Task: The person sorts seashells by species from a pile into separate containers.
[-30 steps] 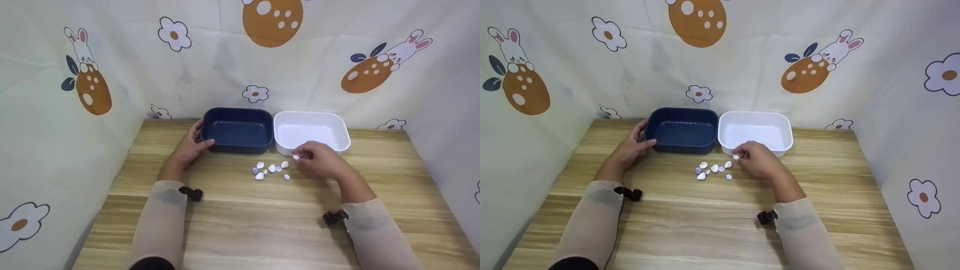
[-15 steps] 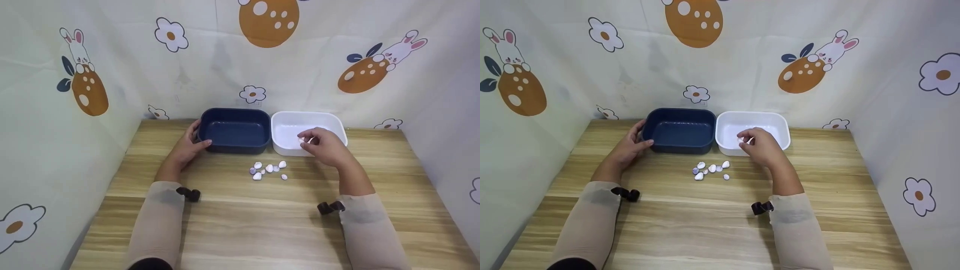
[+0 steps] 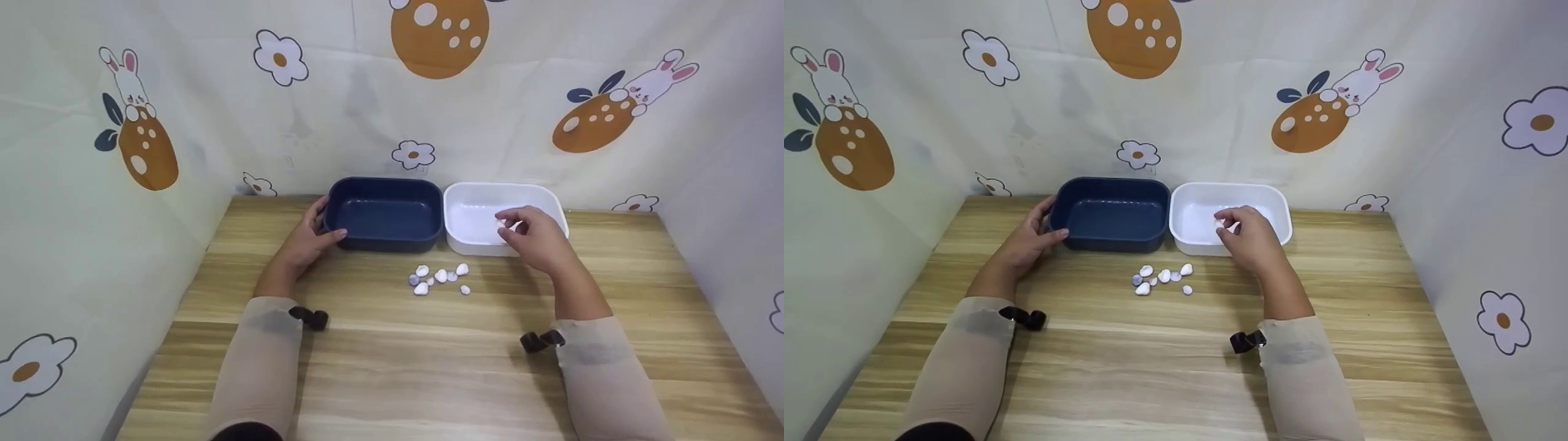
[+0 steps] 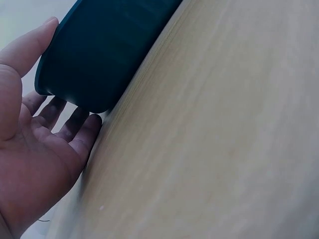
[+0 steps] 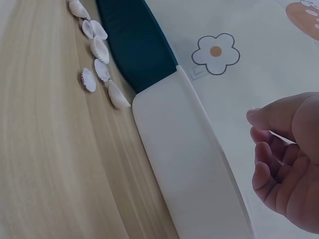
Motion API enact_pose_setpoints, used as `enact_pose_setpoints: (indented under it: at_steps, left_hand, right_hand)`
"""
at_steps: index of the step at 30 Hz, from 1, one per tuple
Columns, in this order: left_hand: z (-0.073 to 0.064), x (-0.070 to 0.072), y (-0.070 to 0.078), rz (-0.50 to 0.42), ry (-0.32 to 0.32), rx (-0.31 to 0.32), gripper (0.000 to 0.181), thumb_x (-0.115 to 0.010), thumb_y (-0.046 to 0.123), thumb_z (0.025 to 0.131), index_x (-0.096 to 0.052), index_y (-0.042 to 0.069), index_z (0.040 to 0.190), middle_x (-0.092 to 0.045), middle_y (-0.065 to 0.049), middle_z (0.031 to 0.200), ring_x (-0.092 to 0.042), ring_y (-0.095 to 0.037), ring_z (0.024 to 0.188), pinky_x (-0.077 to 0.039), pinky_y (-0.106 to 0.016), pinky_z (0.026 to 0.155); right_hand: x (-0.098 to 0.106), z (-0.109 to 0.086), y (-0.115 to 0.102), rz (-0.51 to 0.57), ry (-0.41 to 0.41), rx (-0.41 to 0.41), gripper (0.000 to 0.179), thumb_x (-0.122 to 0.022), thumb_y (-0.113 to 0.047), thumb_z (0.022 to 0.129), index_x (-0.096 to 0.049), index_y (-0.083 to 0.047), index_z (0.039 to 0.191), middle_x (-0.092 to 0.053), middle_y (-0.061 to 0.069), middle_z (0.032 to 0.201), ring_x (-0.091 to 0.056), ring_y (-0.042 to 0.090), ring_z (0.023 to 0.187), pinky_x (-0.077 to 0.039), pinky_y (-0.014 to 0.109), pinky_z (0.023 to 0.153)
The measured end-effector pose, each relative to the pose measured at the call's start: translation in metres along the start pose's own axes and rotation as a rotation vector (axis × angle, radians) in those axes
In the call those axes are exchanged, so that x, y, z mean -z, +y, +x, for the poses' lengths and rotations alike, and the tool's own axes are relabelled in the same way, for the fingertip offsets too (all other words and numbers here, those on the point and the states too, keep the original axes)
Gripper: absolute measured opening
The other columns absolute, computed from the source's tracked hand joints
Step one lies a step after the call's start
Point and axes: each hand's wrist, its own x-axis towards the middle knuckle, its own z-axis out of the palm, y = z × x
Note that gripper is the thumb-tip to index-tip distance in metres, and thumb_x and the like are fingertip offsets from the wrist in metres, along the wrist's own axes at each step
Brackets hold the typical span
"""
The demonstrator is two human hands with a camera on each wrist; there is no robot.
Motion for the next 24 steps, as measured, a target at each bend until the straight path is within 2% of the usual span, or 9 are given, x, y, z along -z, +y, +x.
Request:
enact_pose_setpoints:
  at_steps: [5,13,21,24]
  left_hand:
    - [-0.001,-0.002,0.000,0.000,0.001,-0.027,0.099,-0.084,0.020,0.094,-0.022,0.027,0.172,-0.024,-0.006,0.180,-0.020,-0.021,0.168,-0.028,-0.042,0.134]
    - [0.001,-0.003,-0.001,-0.033,-0.001,-0.046,0.099,-0.084,0.015,0.094,-0.024,0.026,0.171,-0.027,-0.008,0.179,-0.025,-0.022,0.166,-0.029,-0.041,0.134]
    - [0.000,-0.002,-0.001,-0.005,0.009,-0.031,0.099,-0.085,0.019,0.093,-0.024,0.027,0.171,-0.029,-0.009,0.178,-0.026,-0.023,0.166,-0.028,-0.042,0.134]
    - [0.000,-0.003,0.000,-0.006,0.007,-0.028,0.099,-0.085,0.020,0.093,-0.024,0.027,0.171,-0.029,-0.009,0.178,-0.027,-0.023,0.166,-0.029,-0.042,0.134]
  right_hand:
    - [-0.002,0.001,0.002,-0.008,0.037,0.027,0.031,-0.069,-0.017,0.103,-0.071,-0.009,0.134,-0.066,0.012,0.116,-0.056,0.024,0.098,-0.049,0.029,0.081]
    - [-0.007,0.000,0.003,-0.013,0.035,0.019,0.036,-0.068,-0.018,0.103,-0.069,-0.007,0.137,-0.066,0.012,0.119,-0.056,0.025,0.100,-0.049,0.032,0.085]
    - [-0.020,-0.006,-0.005,-0.035,-0.001,0.123,0.030,-0.074,-0.017,0.100,-0.075,-0.007,0.128,-0.071,0.012,0.110,-0.059,0.022,0.092,-0.048,0.030,0.083]
    - [-0.026,-0.010,-0.008,-0.024,-0.047,0.158,0.028,-0.076,-0.017,0.098,-0.077,-0.009,0.125,-0.072,0.009,0.106,-0.060,0.019,0.090,-0.049,0.027,0.080]
